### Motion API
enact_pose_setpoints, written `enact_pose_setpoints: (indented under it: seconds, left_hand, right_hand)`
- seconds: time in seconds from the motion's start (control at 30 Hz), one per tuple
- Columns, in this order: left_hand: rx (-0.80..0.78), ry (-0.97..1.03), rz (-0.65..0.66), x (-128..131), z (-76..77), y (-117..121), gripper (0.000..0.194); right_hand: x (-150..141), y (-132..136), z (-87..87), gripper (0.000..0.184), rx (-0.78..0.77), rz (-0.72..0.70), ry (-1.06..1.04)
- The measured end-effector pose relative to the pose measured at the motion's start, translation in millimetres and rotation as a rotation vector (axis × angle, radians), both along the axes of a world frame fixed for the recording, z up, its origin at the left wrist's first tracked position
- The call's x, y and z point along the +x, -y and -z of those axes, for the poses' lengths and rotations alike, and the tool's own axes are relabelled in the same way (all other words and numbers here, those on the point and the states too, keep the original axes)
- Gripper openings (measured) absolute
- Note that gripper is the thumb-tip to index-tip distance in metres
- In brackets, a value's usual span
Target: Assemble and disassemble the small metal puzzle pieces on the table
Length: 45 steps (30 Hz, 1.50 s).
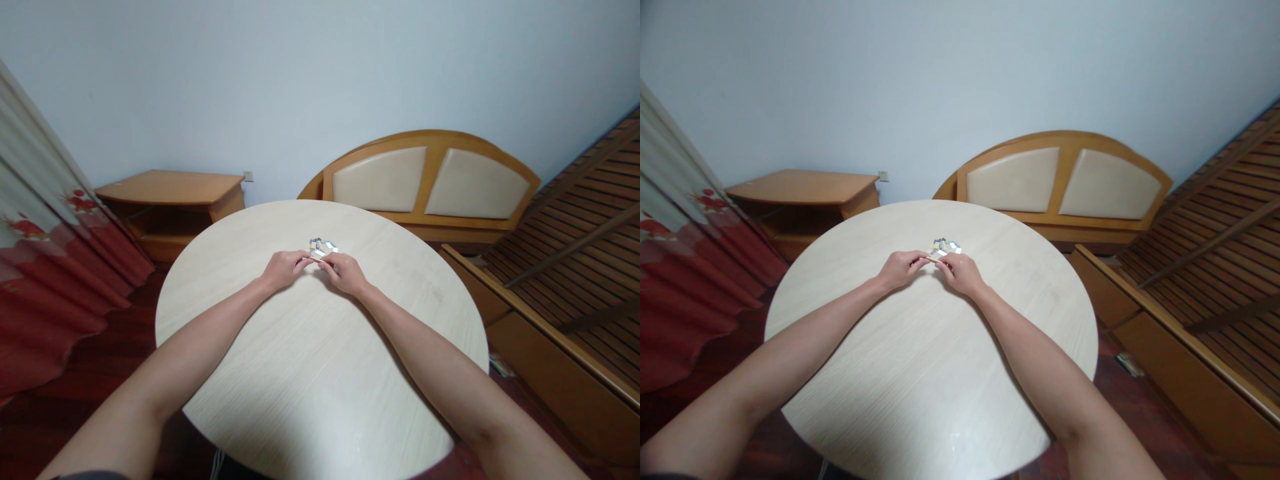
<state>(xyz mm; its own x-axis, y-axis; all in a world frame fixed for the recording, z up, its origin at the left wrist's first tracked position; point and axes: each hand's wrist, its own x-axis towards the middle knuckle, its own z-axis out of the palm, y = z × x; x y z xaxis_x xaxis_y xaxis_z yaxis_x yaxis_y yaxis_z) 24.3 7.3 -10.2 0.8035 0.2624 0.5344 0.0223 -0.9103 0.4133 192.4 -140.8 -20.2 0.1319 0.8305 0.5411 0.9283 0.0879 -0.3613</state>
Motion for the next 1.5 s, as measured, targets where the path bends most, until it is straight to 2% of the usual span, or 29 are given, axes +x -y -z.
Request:
enact_pose_setpoints:
  seconds: [0.1,0.3,0.53,0.63,0.77,0.87,0.97,1.13,1.27,1.5]
  left_hand:
    - [-0.009,0.029,0.029,-0.4,0.2,0.5,0.024]
    - [-0.016,0.077,0.175,-1.8,1.3,0.8,0.025]
    - [0.008,0.056,0.148,-2.8,-1.2,2.1,0.026]
    - [0.006,0.061,0.081,-3.1,-3.4,3.8,0.029]
    - [0.017,0.061,-0.054,-4.1,-5.9,3.3,0.031]
    - [0.032,0.039,-0.099,-4.5,-6.2,1.2,0.028]
    - [0.039,0.027,-0.111,-4.5,-6.0,0.7,0.027]
    - [0.032,0.021,-0.118,-4.1,-5.7,1.7,0.027]
    - [0.033,0.017,-0.131,-3.4,-4.6,1.0,0.027]
    - [0.022,0.015,-0.123,-3.3,-3.1,0.2,0.027]
  right_hand:
    - [-0.9,-0.5,0.4,0.030,0.019,-0.047,-0.098]
    - [-3.4,-4.1,1.2,0.035,0.029,-0.217,-0.382]
    - [-2.6,-9.5,8.0,0.036,-0.031,-0.292,-0.538]
    - [3.6,-8.2,11.2,0.032,-0.035,-0.195,-0.477]
    - [15.5,0.1,6.1,0.023,-0.059,0.008,-0.172]
    - [19.5,5.7,-1.4,0.017,-0.091,0.113,0.009]
    - [18.2,7.3,-5.7,0.017,-0.136,0.173,0.099]
    - [15.6,5.8,-5.4,0.017,-0.221,0.226,0.130]
    - [15.5,5.9,-5.9,0.017,-0.246,0.215,0.138]
    - [33.2,2.3,6.0,0.028,-0.181,0.229,0.076]
